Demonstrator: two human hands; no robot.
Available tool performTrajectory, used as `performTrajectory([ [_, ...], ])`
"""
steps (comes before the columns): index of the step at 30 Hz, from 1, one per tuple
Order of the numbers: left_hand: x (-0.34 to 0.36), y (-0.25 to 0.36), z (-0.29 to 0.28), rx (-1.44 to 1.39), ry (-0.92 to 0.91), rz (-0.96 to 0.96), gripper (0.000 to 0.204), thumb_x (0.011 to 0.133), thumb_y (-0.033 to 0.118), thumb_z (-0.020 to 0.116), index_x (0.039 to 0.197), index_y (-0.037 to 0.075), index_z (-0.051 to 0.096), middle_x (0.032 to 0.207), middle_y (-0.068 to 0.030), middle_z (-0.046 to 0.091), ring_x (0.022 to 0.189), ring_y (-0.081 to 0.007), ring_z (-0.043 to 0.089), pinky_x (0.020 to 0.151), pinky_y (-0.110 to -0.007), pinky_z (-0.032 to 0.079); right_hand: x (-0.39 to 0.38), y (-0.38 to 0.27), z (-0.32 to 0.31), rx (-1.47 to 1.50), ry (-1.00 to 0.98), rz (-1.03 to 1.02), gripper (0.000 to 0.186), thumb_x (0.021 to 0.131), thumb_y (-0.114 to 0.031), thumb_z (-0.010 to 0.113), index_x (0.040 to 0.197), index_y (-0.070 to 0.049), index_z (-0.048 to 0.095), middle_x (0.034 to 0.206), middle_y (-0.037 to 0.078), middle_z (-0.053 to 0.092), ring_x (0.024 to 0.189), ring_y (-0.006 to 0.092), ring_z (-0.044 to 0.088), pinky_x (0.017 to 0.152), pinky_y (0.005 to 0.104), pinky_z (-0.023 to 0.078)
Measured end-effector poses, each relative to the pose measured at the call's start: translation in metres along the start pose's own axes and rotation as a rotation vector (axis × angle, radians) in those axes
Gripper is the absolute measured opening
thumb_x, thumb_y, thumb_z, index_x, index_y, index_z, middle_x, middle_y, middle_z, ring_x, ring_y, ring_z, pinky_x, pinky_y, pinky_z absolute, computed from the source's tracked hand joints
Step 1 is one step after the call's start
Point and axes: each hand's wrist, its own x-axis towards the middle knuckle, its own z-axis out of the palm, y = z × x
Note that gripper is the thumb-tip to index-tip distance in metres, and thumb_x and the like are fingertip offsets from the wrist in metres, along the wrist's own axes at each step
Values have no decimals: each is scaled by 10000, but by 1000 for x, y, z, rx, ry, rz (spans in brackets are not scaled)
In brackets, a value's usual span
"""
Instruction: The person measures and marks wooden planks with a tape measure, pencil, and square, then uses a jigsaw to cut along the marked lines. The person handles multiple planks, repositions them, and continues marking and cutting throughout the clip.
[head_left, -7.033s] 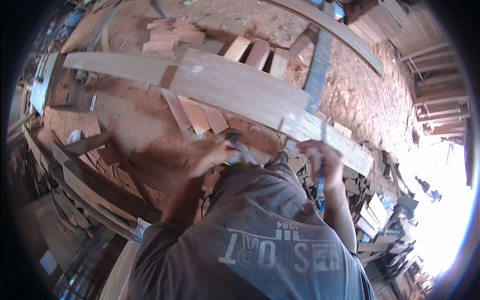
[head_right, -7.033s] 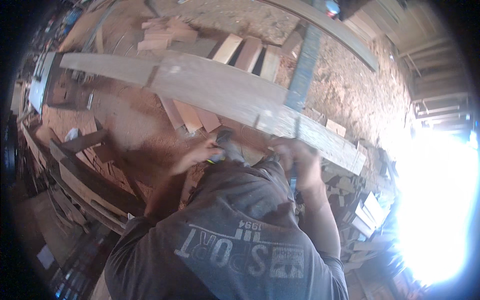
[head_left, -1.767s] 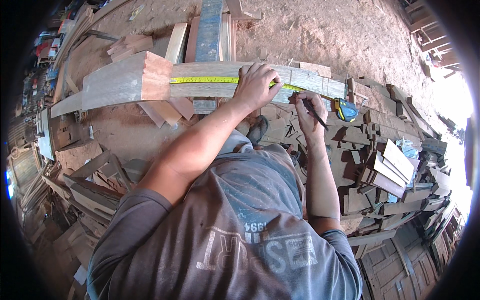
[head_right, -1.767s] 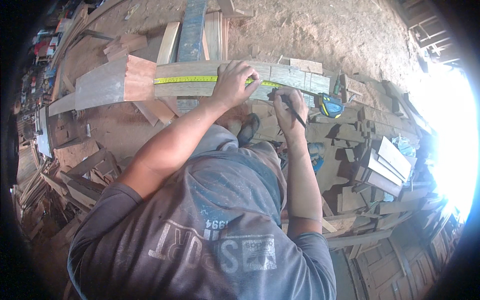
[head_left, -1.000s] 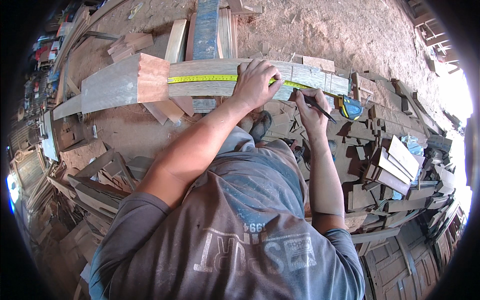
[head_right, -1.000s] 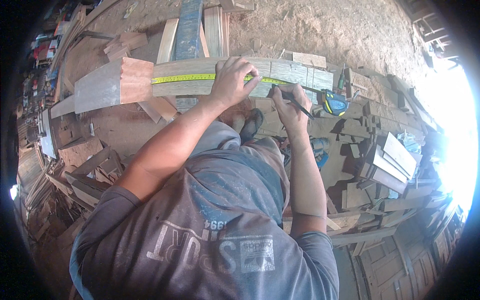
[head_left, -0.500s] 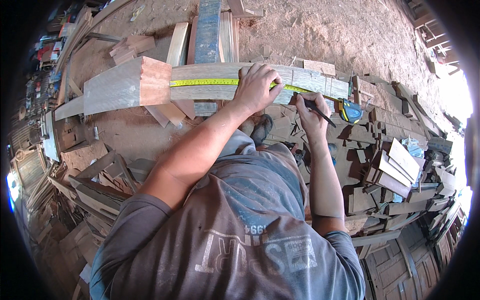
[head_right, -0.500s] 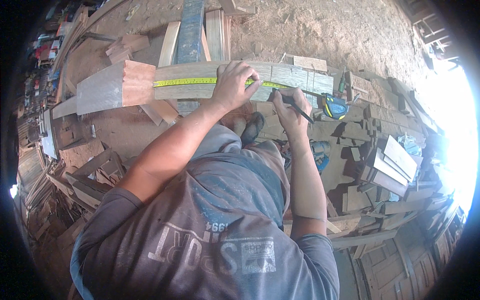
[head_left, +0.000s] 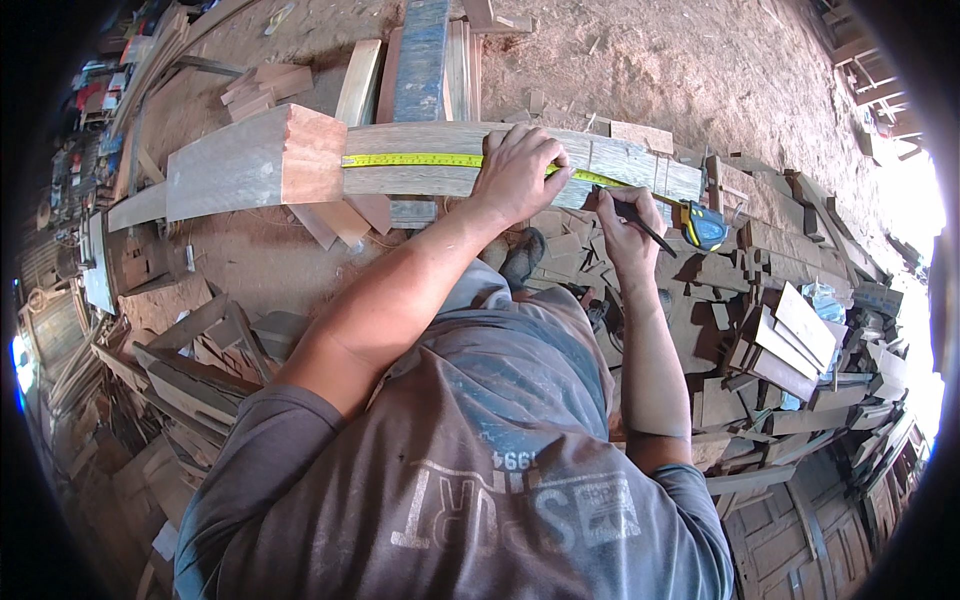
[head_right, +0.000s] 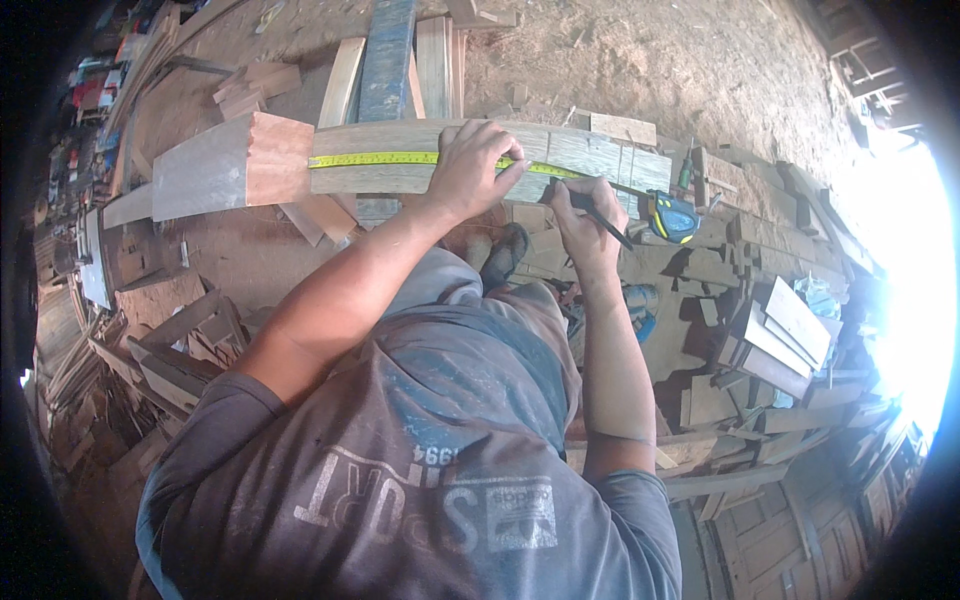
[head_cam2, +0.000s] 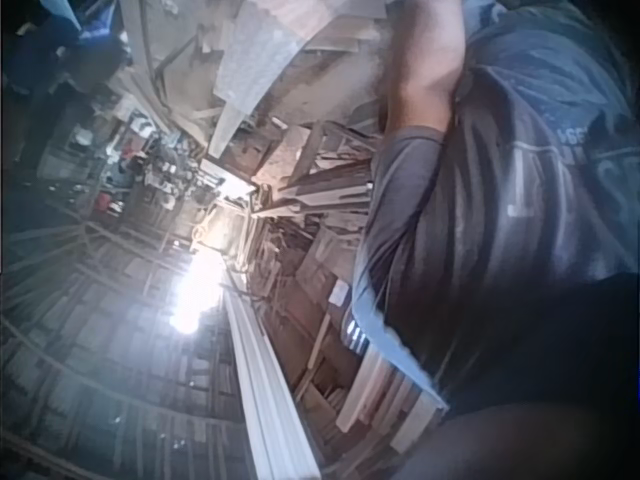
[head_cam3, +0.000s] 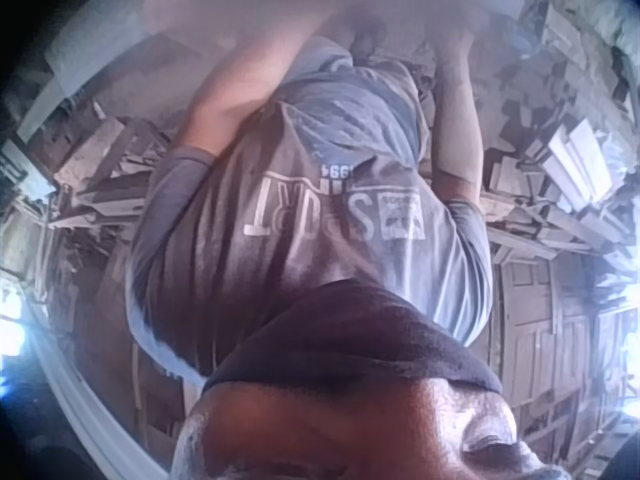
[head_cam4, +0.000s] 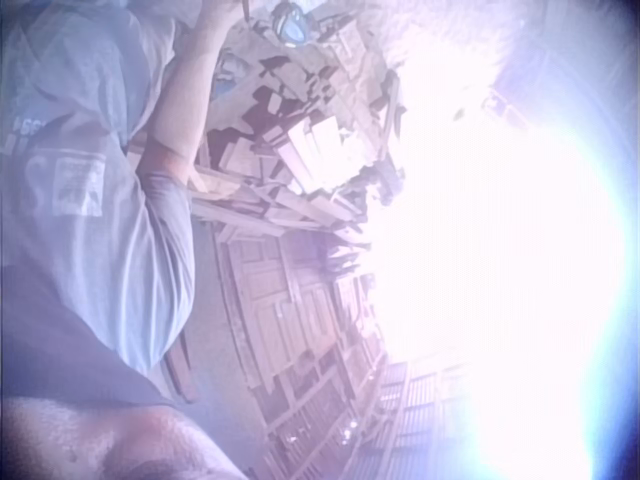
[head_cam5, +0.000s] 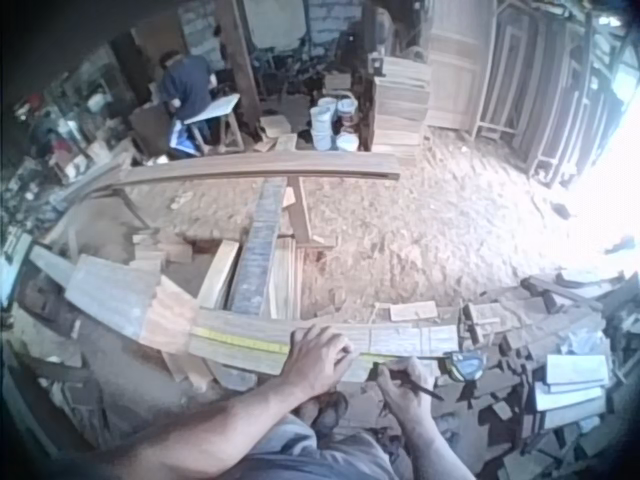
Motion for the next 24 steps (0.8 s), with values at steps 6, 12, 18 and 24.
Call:
performTrajectory([
  [6,0,0,-1,5,7,5,156,937,290,786,986,171,699,1051,-5,679,1129,-263,625,983,-473,386,0,-3,0,7,4,2,178,913,-98,851,936,11,712,865,160,788,813,227,800,751,349,616],
  [12,0,0,-1,-5,1,3,158,940,289,781,987,166,694,1049,-6,678,1131,-266,624,985,-475,391,-1,-4,1,29,3,9,191,919,-98,863,923,-5,695,857,125,776,779,163,733,736,324,586],
  [18,0,1,-1,-8,3,6,161,944,289,775,993,159,693,1058,-12,683,1143,-268,623,1000,-477,392,0,-2,0,-21,-23,12,193,908,-102,856,945,6,700,892,169,795,841,258,810,766,373,622],
  [24,0,0,-1,-5,-13,-4,159,949,291,772,993,160,693,1068,-13,687,1154,-266,622,1007,-477,392,0,-2,0,-13,-24,26,196,910,-108,855,948,8,701,892,172,786,842,270,806,759,380,619],
])
